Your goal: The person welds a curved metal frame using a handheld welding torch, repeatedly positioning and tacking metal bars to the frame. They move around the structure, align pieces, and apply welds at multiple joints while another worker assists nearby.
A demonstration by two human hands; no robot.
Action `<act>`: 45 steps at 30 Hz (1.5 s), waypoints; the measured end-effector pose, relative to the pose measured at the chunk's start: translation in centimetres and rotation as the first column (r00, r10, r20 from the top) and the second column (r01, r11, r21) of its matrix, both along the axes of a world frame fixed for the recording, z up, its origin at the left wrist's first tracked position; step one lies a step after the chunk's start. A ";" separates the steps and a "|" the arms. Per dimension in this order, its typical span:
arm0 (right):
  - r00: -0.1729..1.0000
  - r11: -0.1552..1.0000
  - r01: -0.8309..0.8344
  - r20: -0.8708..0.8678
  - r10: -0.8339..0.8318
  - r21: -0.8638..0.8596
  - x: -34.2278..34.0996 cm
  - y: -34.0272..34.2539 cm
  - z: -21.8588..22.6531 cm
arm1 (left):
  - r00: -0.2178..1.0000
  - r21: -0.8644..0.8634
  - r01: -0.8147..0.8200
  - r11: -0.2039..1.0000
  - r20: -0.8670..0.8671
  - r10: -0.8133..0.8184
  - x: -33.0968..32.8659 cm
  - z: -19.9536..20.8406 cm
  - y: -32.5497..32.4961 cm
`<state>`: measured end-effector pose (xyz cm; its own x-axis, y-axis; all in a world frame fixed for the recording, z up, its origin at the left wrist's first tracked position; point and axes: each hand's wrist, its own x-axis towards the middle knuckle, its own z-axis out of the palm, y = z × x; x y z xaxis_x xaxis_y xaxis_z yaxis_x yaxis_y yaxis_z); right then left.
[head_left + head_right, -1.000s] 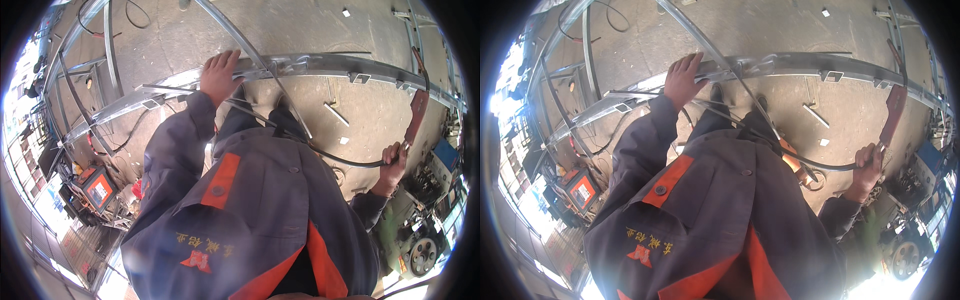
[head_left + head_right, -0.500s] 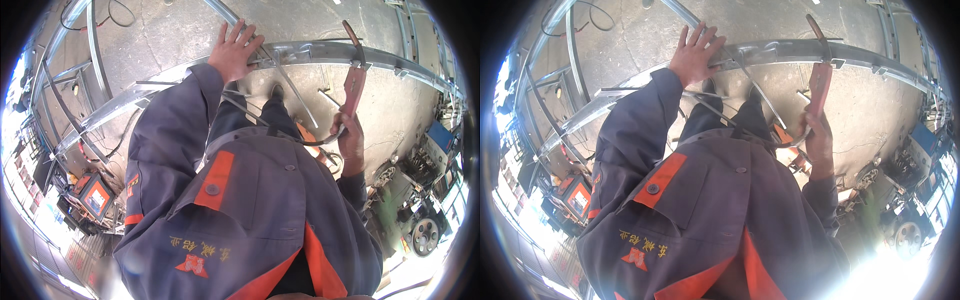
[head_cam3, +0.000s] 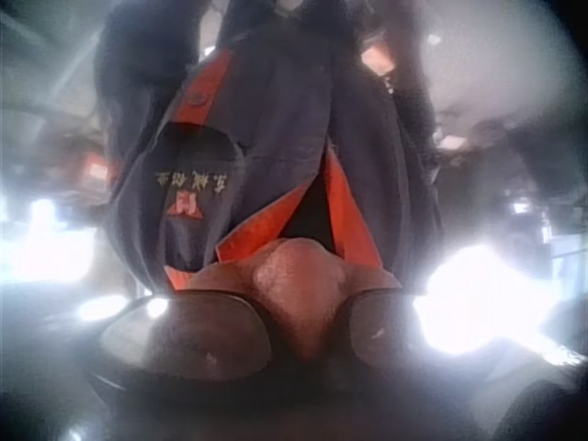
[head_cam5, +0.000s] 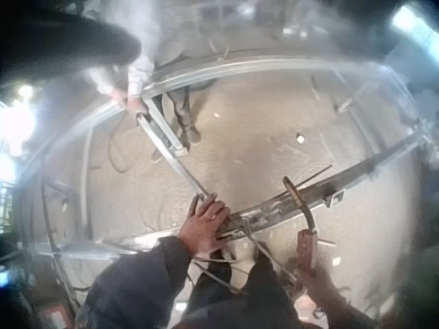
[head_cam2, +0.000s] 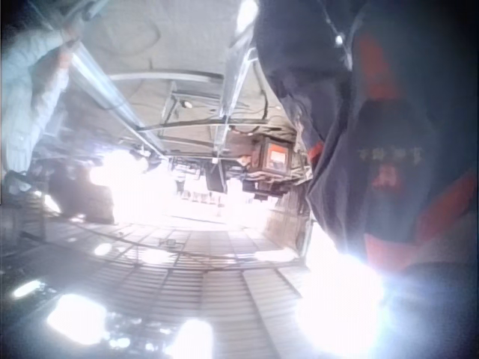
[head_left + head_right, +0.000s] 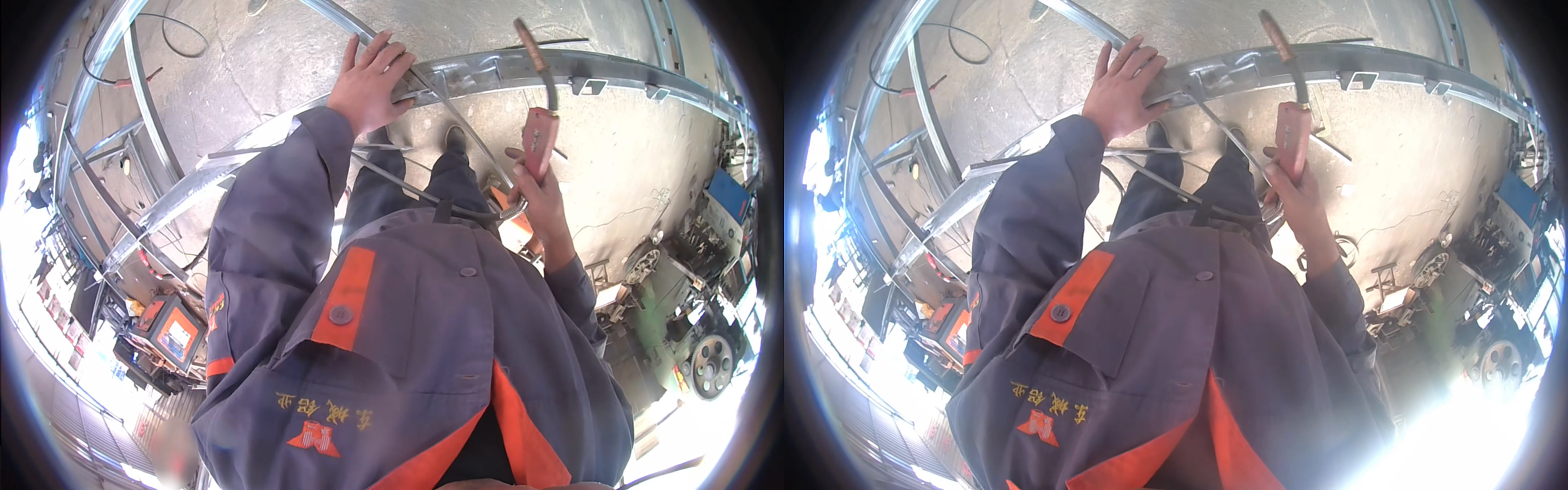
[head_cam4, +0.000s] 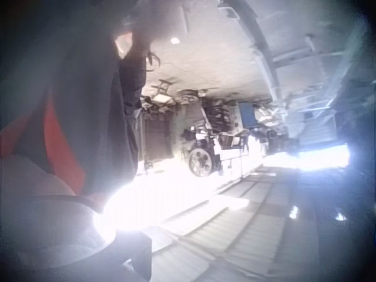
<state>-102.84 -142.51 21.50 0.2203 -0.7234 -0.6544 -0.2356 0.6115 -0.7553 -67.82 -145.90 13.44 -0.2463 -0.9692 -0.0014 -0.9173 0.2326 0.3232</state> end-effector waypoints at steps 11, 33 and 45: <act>0.995 0.992 0.077 -0.076 -0.069 0.103 0.0 3.2 -2.7 | 0.990 -0.005 0.107 0.994 -0.090 -0.107 0.1 -0.2 -0.6; 0.910 0.983 0.174 0.391 -0.137 -0.060 6.0 2.0 8.4 | 0.988 -0.119 0.114 0.986 -0.091 -0.125 0.4 -0.8 0.0; 0.996 0.948 -0.072 -0.033 0.086 0.309 6.1 4.1 8.6 | 0.990 -0.122 0.111 0.986 -0.076 -0.121 0.4 -1.0 0.0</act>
<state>-96.73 -138.36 30.13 0.2337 -0.4668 -0.8529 -0.3218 0.7906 -0.5209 -67.45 -145.87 12.48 -0.3516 -0.9263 0.1357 -0.8531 0.3767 0.3609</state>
